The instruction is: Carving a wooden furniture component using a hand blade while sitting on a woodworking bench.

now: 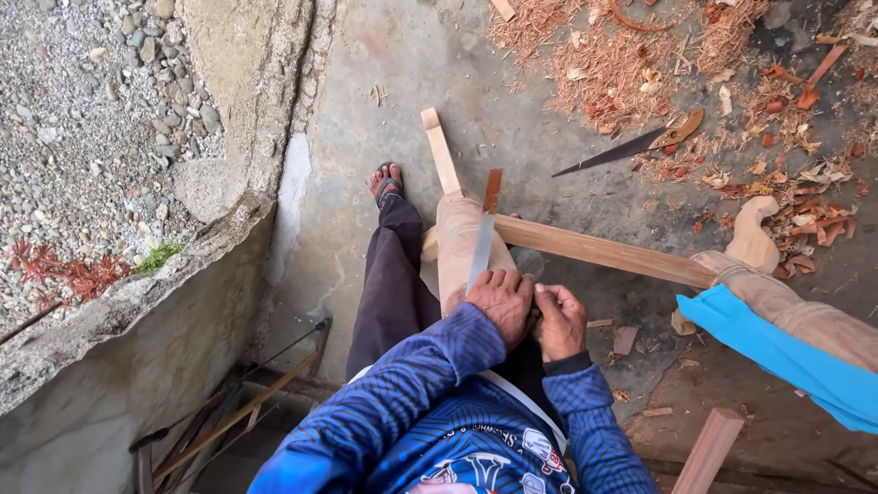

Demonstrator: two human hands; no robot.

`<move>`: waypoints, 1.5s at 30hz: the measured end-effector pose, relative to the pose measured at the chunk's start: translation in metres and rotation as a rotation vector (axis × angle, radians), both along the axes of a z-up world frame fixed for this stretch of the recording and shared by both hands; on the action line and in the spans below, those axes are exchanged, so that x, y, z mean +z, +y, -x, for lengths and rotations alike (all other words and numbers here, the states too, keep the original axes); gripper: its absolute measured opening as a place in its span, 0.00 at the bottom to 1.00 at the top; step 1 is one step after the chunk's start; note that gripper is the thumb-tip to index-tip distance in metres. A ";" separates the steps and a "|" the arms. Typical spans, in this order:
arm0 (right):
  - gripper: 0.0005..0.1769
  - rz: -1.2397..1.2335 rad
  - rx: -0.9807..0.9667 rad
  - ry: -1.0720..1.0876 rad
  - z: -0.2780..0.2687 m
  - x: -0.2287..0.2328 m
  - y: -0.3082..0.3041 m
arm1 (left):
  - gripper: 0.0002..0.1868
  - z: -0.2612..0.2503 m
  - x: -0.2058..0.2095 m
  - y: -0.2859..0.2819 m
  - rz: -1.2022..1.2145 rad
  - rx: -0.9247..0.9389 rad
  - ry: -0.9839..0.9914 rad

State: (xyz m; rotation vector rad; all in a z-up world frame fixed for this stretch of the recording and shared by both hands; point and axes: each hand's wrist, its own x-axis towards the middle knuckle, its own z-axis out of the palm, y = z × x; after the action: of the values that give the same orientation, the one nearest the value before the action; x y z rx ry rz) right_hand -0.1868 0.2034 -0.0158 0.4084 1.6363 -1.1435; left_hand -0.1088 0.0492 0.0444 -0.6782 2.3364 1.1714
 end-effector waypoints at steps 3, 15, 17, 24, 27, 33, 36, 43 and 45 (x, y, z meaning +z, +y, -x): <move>0.12 -0.050 -0.066 -0.037 0.012 -0.012 -0.004 | 0.31 -0.005 0.034 0.000 0.220 0.228 0.331; 0.15 -0.245 -0.071 -0.216 0.040 -0.044 -0.021 | 0.23 -0.023 0.027 0.021 -0.441 0.258 0.027; 0.13 -0.241 -0.014 -0.214 0.043 -0.073 -0.007 | 0.20 -0.017 0.019 0.026 -0.341 0.205 0.180; 0.08 0.016 -0.075 -0.080 0.041 -0.095 0.018 | 0.29 0.002 0.008 0.028 0.066 0.083 0.494; 0.02 0.122 -0.165 -0.139 0.041 -0.085 0.018 | 0.28 0.002 -0.006 0.032 0.272 0.184 0.483; 0.06 -0.125 -0.208 -0.212 0.040 -0.029 -0.032 | 0.31 0.000 -0.031 0.034 0.387 0.106 0.255; 0.10 -0.189 -0.150 -0.202 0.039 -0.024 -0.032 | 0.30 0.001 -0.032 0.034 0.469 0.088 0.270; 0.14 -0.233 -0.149 -0.184 0.034 -0.019 -0.031 | 0.24 0.002 -0.042 0.036 0.430 0.092 0.216; 0.12 -0.182 -0.176 -0.189 0.033 -0.005 -0.037 | 0.19 0.002 -0.042 0.035 0.387 0.101 0.174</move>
State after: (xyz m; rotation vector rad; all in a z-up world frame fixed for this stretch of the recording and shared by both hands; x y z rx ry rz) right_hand -0.2196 0.1661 -0.0205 0.7674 1.5651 -1.0522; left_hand -0.1106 0.0844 0.0024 -0.8621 2.7405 0.8516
